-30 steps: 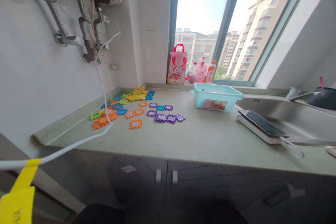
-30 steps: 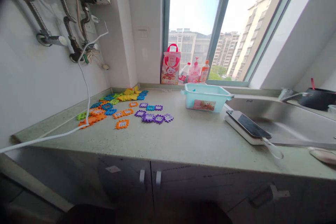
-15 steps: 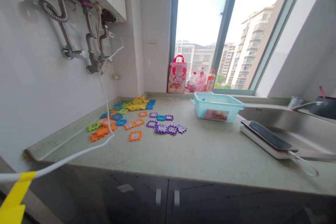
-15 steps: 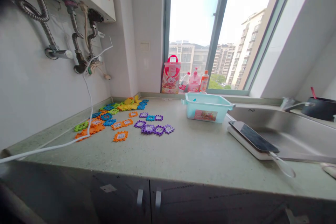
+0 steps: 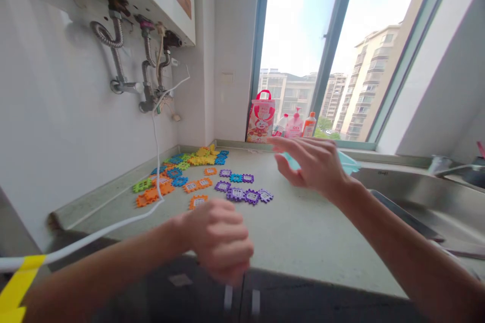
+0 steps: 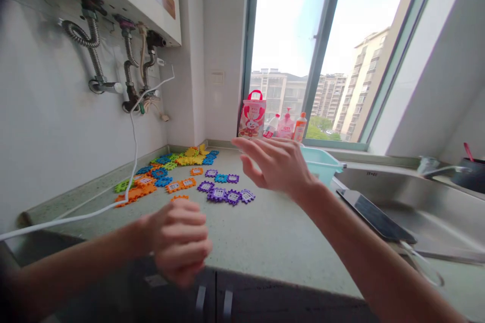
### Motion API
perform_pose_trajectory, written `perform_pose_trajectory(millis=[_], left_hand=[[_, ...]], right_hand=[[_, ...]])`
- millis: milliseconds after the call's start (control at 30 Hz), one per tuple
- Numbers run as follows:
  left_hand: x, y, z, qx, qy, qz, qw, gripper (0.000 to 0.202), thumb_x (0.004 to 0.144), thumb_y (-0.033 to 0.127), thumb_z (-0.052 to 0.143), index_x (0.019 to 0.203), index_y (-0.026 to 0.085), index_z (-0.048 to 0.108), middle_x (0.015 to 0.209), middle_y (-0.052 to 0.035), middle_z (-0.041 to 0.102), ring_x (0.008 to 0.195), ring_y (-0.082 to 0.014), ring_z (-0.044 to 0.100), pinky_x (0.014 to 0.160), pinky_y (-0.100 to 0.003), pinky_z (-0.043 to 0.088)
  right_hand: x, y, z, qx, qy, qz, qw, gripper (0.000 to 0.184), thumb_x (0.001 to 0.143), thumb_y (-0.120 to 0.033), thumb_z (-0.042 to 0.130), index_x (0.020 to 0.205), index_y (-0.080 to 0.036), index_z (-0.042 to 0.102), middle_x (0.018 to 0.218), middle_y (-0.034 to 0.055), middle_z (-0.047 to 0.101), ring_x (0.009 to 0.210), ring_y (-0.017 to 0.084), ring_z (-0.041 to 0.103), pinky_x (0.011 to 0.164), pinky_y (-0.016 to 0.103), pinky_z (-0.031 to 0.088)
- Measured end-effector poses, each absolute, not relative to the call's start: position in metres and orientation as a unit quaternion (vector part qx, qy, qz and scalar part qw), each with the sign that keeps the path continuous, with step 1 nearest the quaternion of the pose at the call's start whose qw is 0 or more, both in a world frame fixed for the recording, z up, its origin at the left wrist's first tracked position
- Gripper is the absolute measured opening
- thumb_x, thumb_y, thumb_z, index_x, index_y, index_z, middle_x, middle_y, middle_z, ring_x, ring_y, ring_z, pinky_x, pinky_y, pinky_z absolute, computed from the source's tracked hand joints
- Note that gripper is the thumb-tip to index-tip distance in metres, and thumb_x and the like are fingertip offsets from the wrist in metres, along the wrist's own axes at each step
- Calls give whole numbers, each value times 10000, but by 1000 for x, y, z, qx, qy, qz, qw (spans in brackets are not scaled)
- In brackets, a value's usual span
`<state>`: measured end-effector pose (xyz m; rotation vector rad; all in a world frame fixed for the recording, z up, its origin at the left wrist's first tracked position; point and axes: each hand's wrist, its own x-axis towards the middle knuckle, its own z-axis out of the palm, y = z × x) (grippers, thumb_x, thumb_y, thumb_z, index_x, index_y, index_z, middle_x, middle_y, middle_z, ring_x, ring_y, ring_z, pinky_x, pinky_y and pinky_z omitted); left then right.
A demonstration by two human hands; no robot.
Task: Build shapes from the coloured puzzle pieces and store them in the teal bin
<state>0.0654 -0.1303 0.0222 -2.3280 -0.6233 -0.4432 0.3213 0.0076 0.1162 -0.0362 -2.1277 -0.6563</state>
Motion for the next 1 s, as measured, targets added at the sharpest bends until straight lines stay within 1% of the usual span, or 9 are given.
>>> perform_pose_trajectory(millis=[67,100,200,267,367,600,700,867,1000], left_hand=[[42,-81,40,-872,-342,-178,303,270,1038,332,505,916,248,730,758,-33,704,700,-174,680,713,-299,598],[26,-55,47,-845,-417,-176,285,260,1024,278,493,982,234,746,834,-46,745,772,-174,711,779,-293,601],[-34,10,53,-747,-622,-111,207,473,931,137,526,1369,224,685,1383,-96,719,1227,-208,692,1037,-303,546],[-73,30,44,-696,-702,-46,144,618,895,192,605,1511,249,596,1535,-100,622,1355,-261,626,1097,-356,521],[-113,34,28,-659,-742,-20,124,577,933,254,570,1507,292,616,1468,-102,675,1307,-311,659,1083,-428,524],[-139,17,27,-597,-785,1,163,382,897,241,589,1227,206,777,1300,-200,732,1247,-393,657,1086,-537,477],[-128,12,42,-609,-779,-16,147,415,867,298,645,1257,225,766,1326,-172,725,1266,-380,647,1085,-489,478],[-86,-2,65,-717,-678,-14,-159,394,776,539,761,1016,226,764,962,-50,788,869,-240,728,740,-299,548],[-75,-12,62,-664,-656,49,-356,515,570,483,923,925,213,666,811,-22,740,738,-222,696,624,-288,523]], right_hand=[[305,33,89,-27,-883,-248,397,314,1059,-296,577,1343,-218,686,1025,60,802,839,210,752,758,345,589],[298,47,72,-37,-901,-229,366,315,1067,-326,564,1328,-208,694,1058,79,807,875,224,762,774,351,593],[285,83,19,-98,-937,-139,305,342,1091,-348,527,1364,-203,674,1233,124,782,1062,257,760,914,394,598],[286,97,-3,-105,-956,-103,253,371,1101,-399,509,1375,-210,674,1290,131,763,1141,290,741,1006,467,571],[290,102,-12,-136,-964,-52,224,436,1110,-471,471,1392,-209,677,1368,148,725,1232,319,700,1070,527,536],[285,89,-5,-156,-964,29,213,541,1102,-590,434,1474,-253,635,1540,154,601,1396,337,586,1178,586,445],[283,80,-7,-157,-969,82,174,667,1050,-694,485,1585,-298,527,1671,145,449,1517,352,459,1244,595,370],[283,73,-7,-170,-970,119,128,874,926,-780,631,1628,-284,475,1727,164,339,1552,395,399,1271,604,333],[286,76,-4,-170,-969,128,126,810,943,-765,615,1566,-249,565,1673,162,440,1512,373,468,1264,558,375]])
